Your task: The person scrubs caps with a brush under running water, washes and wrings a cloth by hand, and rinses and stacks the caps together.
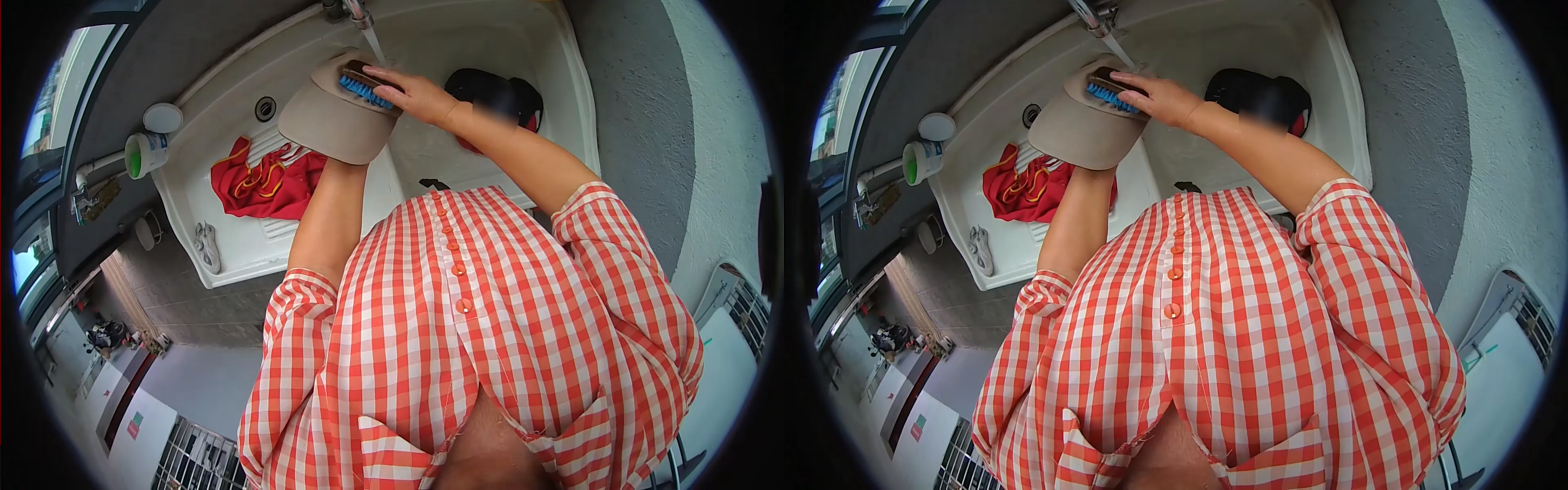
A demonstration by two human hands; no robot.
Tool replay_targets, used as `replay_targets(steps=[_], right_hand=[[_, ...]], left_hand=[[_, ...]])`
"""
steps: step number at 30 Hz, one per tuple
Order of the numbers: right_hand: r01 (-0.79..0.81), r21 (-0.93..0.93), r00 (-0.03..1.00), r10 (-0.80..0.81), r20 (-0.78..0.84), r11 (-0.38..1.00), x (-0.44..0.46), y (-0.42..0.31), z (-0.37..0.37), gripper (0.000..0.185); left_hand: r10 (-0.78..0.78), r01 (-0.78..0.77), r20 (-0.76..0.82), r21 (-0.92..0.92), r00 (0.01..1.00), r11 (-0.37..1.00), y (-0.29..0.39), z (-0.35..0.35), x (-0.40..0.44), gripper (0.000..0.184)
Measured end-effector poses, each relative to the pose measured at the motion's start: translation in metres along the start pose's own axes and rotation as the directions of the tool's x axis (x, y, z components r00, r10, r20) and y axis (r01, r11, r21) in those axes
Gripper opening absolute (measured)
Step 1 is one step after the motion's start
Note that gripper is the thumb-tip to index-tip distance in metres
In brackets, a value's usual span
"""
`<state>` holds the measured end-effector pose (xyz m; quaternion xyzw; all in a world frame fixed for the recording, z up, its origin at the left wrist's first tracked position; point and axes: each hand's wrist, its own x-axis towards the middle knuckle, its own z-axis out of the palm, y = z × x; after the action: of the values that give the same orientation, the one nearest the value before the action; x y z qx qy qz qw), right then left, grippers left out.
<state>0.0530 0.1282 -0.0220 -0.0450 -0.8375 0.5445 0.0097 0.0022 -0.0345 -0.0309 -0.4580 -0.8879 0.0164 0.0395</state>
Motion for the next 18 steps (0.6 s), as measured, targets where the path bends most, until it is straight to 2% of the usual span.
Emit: replay_targets(steps=[1, 2, 3, 4, 5, 7, 10, 11, 13, 14, 15, 17, 18], right_hand=[[-0.006, -0.089, 0.999, 0.003, -0.038, 0.996, 0.008, 0.011, -0.005, 0.054], [0.002, -0.093, 0.999, -0.005, -0.041, 0.996, 0.016, 0.010, -0.013, 0.054], [-0.154, -0.025, 0.988, 0.153, -0.035, 0.988, 0.017, 0.005, -0.020, 0.052], [-0.307, 0.041, 0.951, 0.308, -0.018, 0.951, 0.016, 0.002, -0.024, 0.050], [-0.313, 0.041, 0.949, 0.314, -0.022, 0.949, 0.010, -0.006, -0.016, 0.050], [-0.087, -0.035, 0.996, 0.088, 0.030, 0.996, -0.008, -0.038, 0.009, 0.051], [0.000, -0.086, 0.996, 0.008, 0.091, 0.996, -0.022, -0.060, 0.024, 0.051], [0.008, -0.085, 0.996, 0.000, 0.091, 0.996, -0.014, -0.044, 0.022, 0.051], [-0.135, -0.014, 0.984, 0.133, -0.121, 0.991, 0.011, 0.003, 0.006, 0.055], [-0.121, -0.015, 0.985, 0.118, -0.129, 0.993, 0.017, 0.008, -0.004, 0.055], [-0.156, 0.032, 0.974, 0.159, -0.159, 0.987, 0.020, 0.006, -0.014, 0.059], [-0.198, 0.074, 0.959, 0.208, -0.190, 0.977, 0.015, 0.001, -0.019, 0.062], [-0.306, 0.342, 0.933, 0.352, -0.080, 0.888, 0.006, -0.020, -0.015, 0.067]], left_hand=[[0.019, -0.025, -0.053, -0.111, 0.998, 0.994, 0.007, -0.031, 0.015, 0.048], [0.039, -0.062, -0.111, -0.215, 0.993, 0.975, 0.009, -0.044, 0.023, 0.048], [0.044, -0.067, -0.107, -0.217, 0.993, 0.974, 0.010, -0.044, 0.020, 0.048], [0.070, -0.104, -0.189, -0.177, 0.979, 0.979, 0.010, -0.043, 0.016, 0.050], [0.096, -0.137, -0.273, -0.136, 0.957, 0.981, 0.010, -0.041, 0.013, 0.053], [0.084, -0.131, -0.275, -0.160, 0.958, 0.978, 0.011, -0.036, 0.012, 0.053], [0.064, -0.121, -0.267, -0.202, 0.962, 0.972, 0.004, -0.026, 0.009, 0.053], [0.061, -0.120, -0.262, -0.214, 0.963, 0.970, 0.003, -0.022, 0.007, 0.054], [0.054, -0.117, -0.256, -0.235, 0.965, 0.965, 0.004, -0.013, 0.005, 0.054], [0.059, -0.121, -0.267, -0.222, 0.962, 0.967, 0.005, -0.008, 0.005, 0.054], [0.093, -0.105, -0.248, -0.035, 0.964, 0.994, 0.005, -0.005, 0.006, 0.054], [0.140, -0.072, -0.193, 0.320, 0.971, 0.945, 0.006, 0.003, 0.006, 0.054], [0.150, -0.052, -0.167, 0.483, 0.974, 0.874, 0.006, 0.006, 0.005, 0.053]])
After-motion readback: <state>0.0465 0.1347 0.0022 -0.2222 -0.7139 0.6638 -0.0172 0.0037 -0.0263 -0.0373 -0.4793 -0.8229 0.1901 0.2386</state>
